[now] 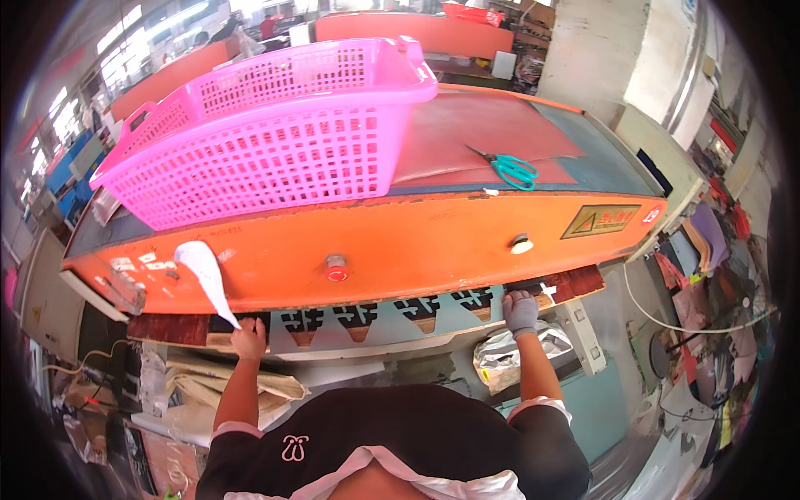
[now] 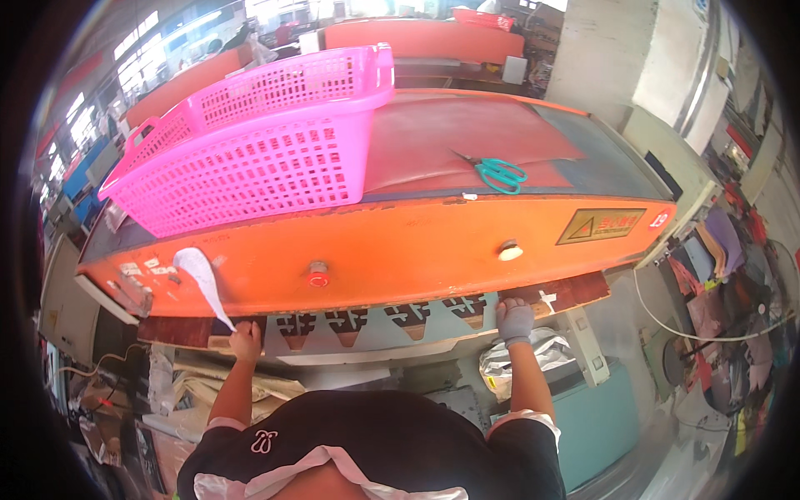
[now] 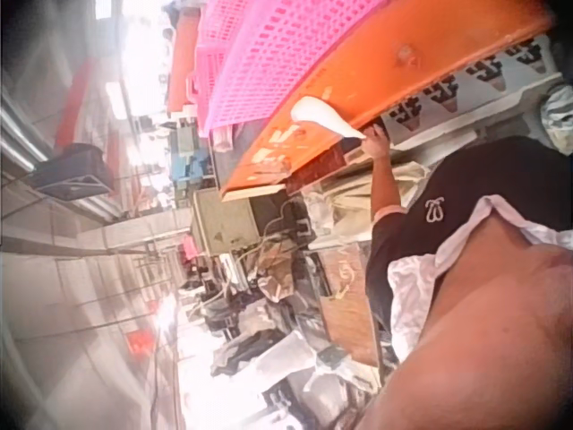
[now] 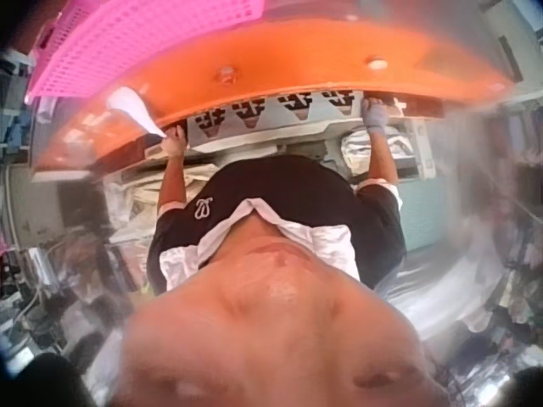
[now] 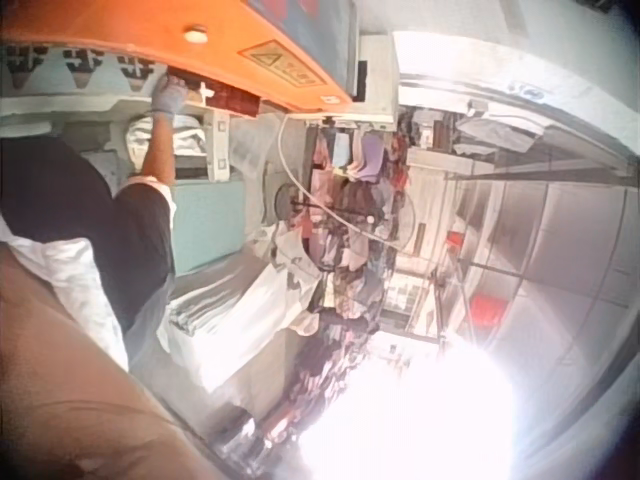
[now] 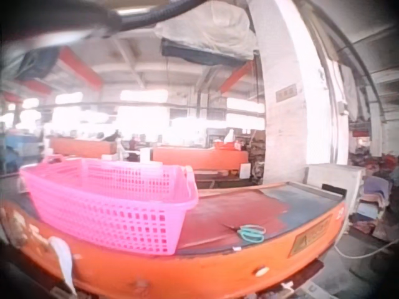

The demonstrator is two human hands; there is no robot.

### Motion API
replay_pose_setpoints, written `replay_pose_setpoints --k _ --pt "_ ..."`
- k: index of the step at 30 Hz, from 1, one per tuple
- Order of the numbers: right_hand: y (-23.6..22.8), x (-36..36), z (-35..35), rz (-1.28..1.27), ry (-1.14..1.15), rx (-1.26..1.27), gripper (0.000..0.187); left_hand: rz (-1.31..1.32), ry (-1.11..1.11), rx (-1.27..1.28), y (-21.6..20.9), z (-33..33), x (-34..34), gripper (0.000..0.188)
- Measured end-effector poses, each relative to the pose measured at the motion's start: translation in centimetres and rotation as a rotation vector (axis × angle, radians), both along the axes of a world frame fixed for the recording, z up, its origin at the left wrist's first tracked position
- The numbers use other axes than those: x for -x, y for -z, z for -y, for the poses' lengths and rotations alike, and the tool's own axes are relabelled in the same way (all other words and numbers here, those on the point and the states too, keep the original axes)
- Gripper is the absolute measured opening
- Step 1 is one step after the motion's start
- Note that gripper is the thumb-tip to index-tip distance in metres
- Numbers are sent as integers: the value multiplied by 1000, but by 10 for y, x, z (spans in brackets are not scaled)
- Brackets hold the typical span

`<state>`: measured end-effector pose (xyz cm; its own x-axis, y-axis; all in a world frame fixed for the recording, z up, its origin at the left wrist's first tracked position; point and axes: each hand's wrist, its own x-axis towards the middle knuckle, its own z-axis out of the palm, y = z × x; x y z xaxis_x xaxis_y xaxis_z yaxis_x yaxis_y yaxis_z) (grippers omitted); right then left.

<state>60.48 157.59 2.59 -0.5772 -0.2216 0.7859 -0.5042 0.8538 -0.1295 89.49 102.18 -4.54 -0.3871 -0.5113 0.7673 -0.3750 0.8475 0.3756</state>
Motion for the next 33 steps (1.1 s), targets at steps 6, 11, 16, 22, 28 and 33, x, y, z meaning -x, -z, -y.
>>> replay_pose_setpoints --k 6,11,16,22,28,33 --pt "0 16 -1 79 72 -63 32 22 15 31 1 7 5 31" --pt "-4 15 -5 230 -5 14 38 129 61 -60 0 12 4 37" --pt "14 -9 -14 192 90 125 34 67 120 -9 11 -6 -19 36" --pt "47 -82 -66 213 4 136 31 174 102 -52 33 -63 -98 36" --pt "83 -172 -117 392 42 314 28 108 132 -20 57 -127 -193 31" --pt "96 -243 -155 528 50 286 36 61 177 2 86 -164 -259 31"
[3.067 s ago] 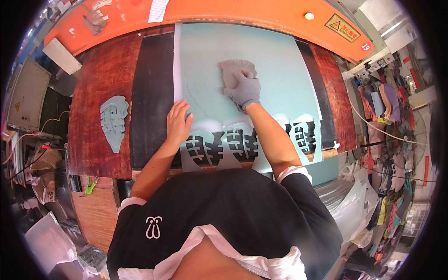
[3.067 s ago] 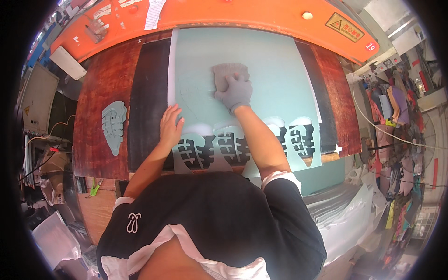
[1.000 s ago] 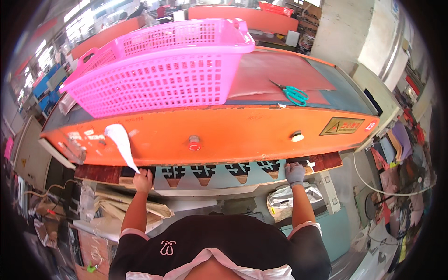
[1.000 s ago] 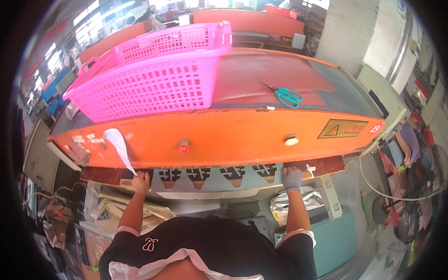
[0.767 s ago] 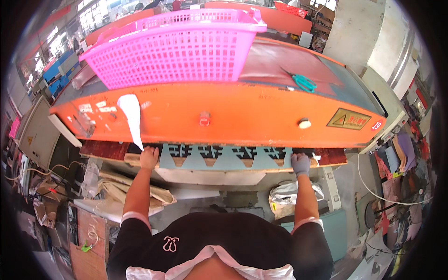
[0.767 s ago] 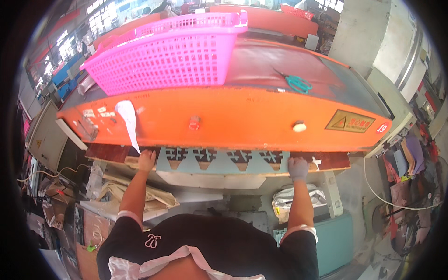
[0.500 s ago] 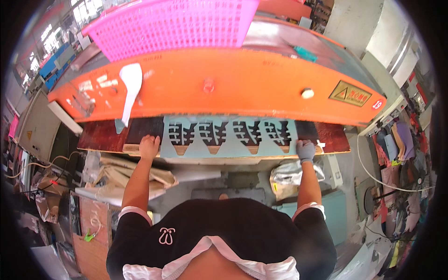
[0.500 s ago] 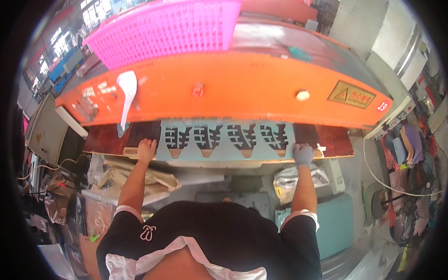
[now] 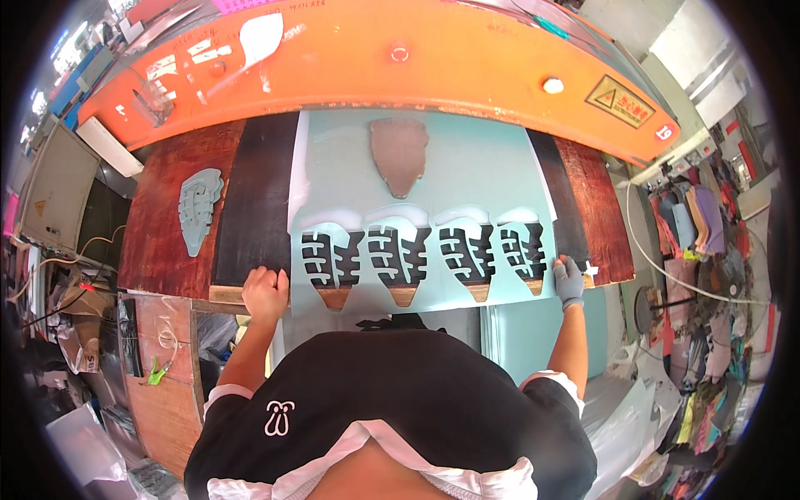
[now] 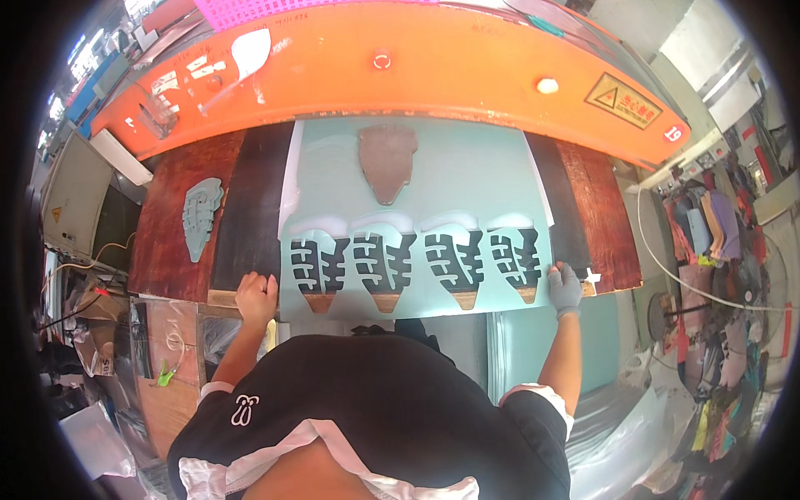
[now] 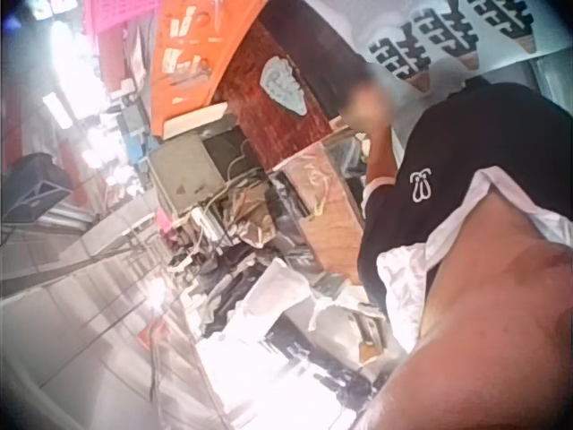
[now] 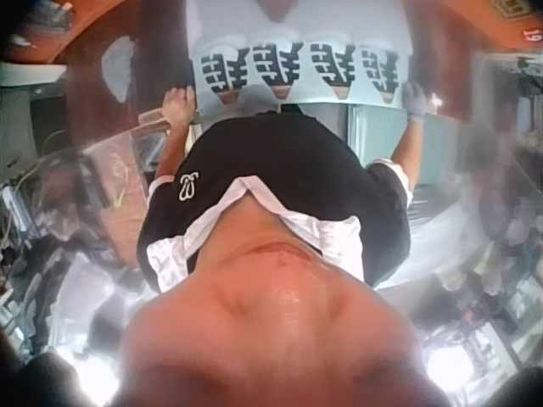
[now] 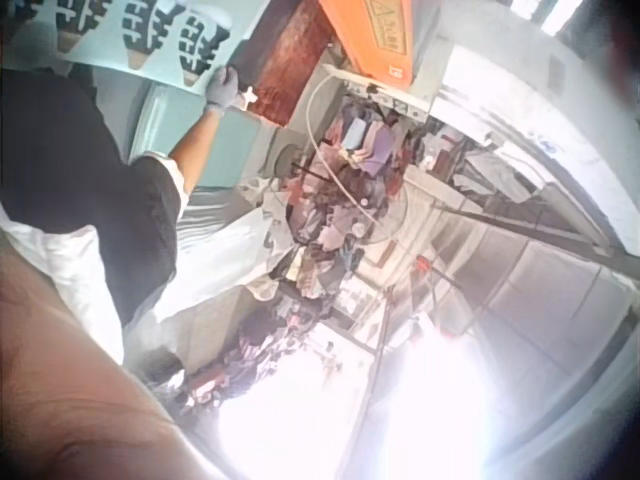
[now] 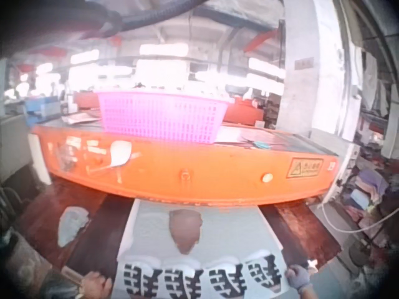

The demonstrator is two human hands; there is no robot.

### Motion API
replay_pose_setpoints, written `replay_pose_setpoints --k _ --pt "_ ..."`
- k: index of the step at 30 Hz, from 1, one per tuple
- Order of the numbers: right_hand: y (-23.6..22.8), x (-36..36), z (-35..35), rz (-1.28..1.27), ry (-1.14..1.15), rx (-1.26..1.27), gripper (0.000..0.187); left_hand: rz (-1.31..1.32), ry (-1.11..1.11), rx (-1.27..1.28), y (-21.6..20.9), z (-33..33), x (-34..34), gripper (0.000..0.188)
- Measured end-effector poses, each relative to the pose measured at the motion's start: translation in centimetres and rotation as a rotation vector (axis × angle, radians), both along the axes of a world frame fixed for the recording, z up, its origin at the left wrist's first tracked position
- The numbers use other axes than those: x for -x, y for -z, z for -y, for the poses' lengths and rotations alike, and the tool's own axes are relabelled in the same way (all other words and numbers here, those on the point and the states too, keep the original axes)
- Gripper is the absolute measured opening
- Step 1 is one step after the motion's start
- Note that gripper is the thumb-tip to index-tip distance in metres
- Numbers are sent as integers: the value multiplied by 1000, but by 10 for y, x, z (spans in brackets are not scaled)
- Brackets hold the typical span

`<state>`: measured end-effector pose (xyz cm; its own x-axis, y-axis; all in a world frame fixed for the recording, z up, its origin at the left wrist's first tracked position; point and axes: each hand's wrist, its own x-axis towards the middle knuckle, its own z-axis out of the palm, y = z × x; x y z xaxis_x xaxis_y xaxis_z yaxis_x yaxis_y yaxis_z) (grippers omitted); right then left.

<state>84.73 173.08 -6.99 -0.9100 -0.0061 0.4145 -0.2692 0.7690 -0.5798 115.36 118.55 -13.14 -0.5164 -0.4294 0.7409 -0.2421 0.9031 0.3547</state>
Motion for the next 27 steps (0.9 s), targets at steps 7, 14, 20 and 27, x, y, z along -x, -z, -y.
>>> replay_pose_setpoints --k 7,14,20,27 --pt "-30 -67 140 -209 -228 56 56 49 86 -57 20 -38 -71 32" --pt "-38 -133 332 -109 -393 -452 78 -66 400 -151 -18 -61 -39 20" --pt "-48 -147 342 80 -235 -510 89 298 330 211 -8 -109 37 41" --pt "-65 -138 328 176 -421 -237 94 275 401 161 -1 -102 37 44"
